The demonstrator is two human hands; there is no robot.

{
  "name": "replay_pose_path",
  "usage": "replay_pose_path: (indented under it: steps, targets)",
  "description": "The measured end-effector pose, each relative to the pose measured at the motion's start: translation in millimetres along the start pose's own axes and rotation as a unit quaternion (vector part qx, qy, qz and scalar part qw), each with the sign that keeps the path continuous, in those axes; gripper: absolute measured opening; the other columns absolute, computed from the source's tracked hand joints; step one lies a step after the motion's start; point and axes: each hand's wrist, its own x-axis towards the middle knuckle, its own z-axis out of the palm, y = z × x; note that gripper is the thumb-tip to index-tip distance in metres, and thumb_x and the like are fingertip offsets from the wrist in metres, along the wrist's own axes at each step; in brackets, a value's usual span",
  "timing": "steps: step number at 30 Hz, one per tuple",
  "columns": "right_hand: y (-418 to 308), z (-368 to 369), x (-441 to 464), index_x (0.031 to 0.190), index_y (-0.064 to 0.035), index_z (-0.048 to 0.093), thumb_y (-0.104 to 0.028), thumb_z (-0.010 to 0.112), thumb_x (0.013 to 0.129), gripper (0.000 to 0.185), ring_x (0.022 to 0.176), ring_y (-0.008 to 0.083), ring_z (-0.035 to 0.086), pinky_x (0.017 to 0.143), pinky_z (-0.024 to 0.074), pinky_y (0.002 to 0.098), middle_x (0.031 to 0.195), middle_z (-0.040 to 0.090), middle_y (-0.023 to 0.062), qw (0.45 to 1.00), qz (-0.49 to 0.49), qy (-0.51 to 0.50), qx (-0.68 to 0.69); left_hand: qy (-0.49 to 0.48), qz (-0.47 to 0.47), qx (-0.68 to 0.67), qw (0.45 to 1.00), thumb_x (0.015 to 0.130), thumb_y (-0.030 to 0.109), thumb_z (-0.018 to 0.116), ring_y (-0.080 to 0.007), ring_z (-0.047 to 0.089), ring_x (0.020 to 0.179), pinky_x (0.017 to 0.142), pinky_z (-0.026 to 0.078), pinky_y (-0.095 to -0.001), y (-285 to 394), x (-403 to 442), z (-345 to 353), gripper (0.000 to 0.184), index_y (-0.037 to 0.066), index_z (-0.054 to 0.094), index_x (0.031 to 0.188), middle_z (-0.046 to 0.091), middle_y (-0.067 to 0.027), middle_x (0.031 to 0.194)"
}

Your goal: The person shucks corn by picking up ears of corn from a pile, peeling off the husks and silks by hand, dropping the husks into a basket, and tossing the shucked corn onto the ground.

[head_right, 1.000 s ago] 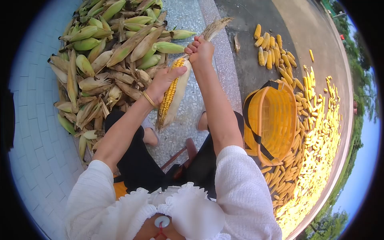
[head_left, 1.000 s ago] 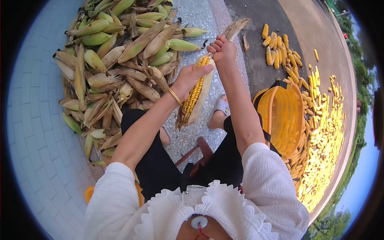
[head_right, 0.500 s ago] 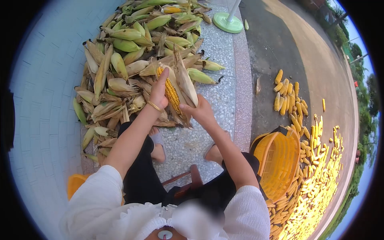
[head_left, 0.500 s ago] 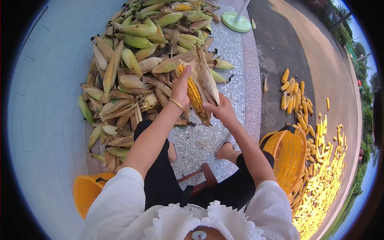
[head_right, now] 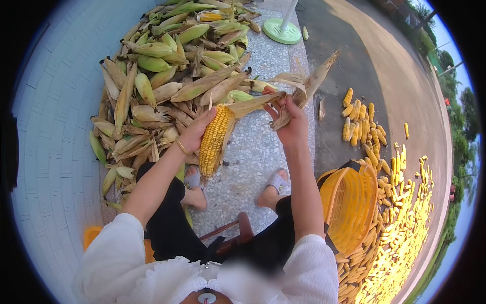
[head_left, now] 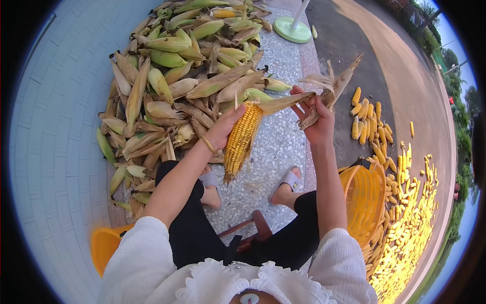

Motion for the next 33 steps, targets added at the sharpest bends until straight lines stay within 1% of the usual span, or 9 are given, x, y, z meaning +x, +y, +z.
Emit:
replay_pose_path:
  steps: [3,4,8,12,15,17,23,31,33]
  targets:
    - [-9,-8,12,0.087,-0.0073,0.053,-0.025,0.041,0.097,0.023,0.081,0.0253,0.055,0.074,0.0427,0.0376,0.09,0.058,0.0135,0.982,0.013,0.075,0.173,-0.099,-0.023,0.092,0.991,0.081,0.046,0.066,-0.0078,0.055,0.085,0.07,0.049,-0.0242,-18,-5,19,0.061,0.004,0.046,0.12,0.056,-0.0021,0.098]
    - [-13,-13,19,0.077,-0.0105,0.045,-0.026,0.037,0.098,0.028,0.059,0.0186,0.046,0.057,0.0393,0.0323,0.07,0.05,0.0063,0.98,0.039,0.056,0.187,-0.112,-0.029,0.144,0.983,0.079,0.038,0.07,-0.0117,0.058,0.084,0.073,0.05,-0.026,-24,-7,24,0.061,0.003,0.043,0.122,0.057,-0.0037,0.095]
    - [-1,-74,50,0.071,-0.0126,0.037,-0.026,0.035,0.098,0.03,0.045,0.0118,0.028,0.043,0.0258,0.0274,0.057,0.034,-0.001,0.971,0.067,0.063,0.22,-0.112,-0.096,0.171,0.974,0.08,0.016,0.063,-0.0119,0.059,0.073,0.063,0.051,-0.0258,-36,-1,39,0.04,0.002,0.048,0.114,0.057,-0.005,0.09]
    - [-43,-169,67,0.065,-0.0159,0.027,-0.022,0.039,0.094,0.032,0.042,0.0086,0.02,0.039,0.0177,0.0267,0.053,0.022,-0.0047,0.871,-0.158,0.4,0.237,-0.07,-0.062,0.2,0.975,0.081,0.016,0.062,-0.0114,0.059,0.072,0.062,0.051,-0.0253,-25,-6,46,0.031,0.001,0.052,0.107,0.058,-0.0043,0.086]
    - [-37,-191,50,0.066,-0.0141,0.032,-0.024,0.041,0.094,0.031,0.042,0.0085,0.025,0.039,0.0211,0.0261,0.053,0.03,-0.0035,0.909,-0.163,0.36,0.134,-0.008,-0.085,0.115,0.99,0.082,0.025,0.066,-0.0101,0.059,0.067,0.058,0.05,-0.0253,-25,-15,23,0.03,0.004,0.056,0.101,0.059,-0.0018,0.081]
    - [-5,-128,39,0.072,-0.0102,0.042,-0.029,0.045,0.094,0.029,0.043,0.0097,0.035,0.041,0.0298,0.0258,0.057,0.043,-0.0001,0.981,-0.014,0.191,-0.019,0.071,-0.048,-0.041,0.995,0.083,0.028,0.066,-0.0122,0.06,0.066,0.058,0.051,-0.0267,-22,11,10,0.031,0.005,0.057,0.101,0.06,-0.003,0.081]
    - [84,-26,-25,0.113,0.0042,0.052,-0.039,0.057,0.089,0.049,0.081,0.0194,0.062,0.072,0.0511,0.0321,0.097,0.063,0.0122,0.952,0.252,-0.025,-0.174,0.048,0.028,-0.142,0.988,0.085,0.04,0.062,-0.0172,0.062,0.078,0.07,0.054,-0.0331,1,14,9,0.04,0.006,0.056,0.105,0.061,-0.0056,0.089]
    - [73,-5,-42,0.115,0.0075,0.052,-0.021,0.069,0.081,0.047,0.086,0.0164,0.061,0.078,0.05,0.0314,0.099,0.063,0.0117,0.935,0.244,-0.126,-0.223,0.055,0.058,-0.173,0.982,0.089,0.041,0.057,-0.0197,0.062,0.088,0.08,0.053,-0.0359,-4,24,-13,0.045,0.003,0.054,0.113,0.062,-0.0085,0.102]
    - [64,-6,-40,0.111,0.0084,0.056,-0.016,0.067,0.082,0.04,0.085,0.0164,0.06,0.075,0.0487,0.03,0.098,0.063,0.0116,0.888,0.22,-0.099,-0.391,0.072,0.023,-0.134,0.988,0.089,0.04,0.058,-0.0196,0.062,0.09,0.081,0.052,-0.0366,-2,16,-1,0.044,0.003,0.054,0.112,0.061,-0.0091,0.103]
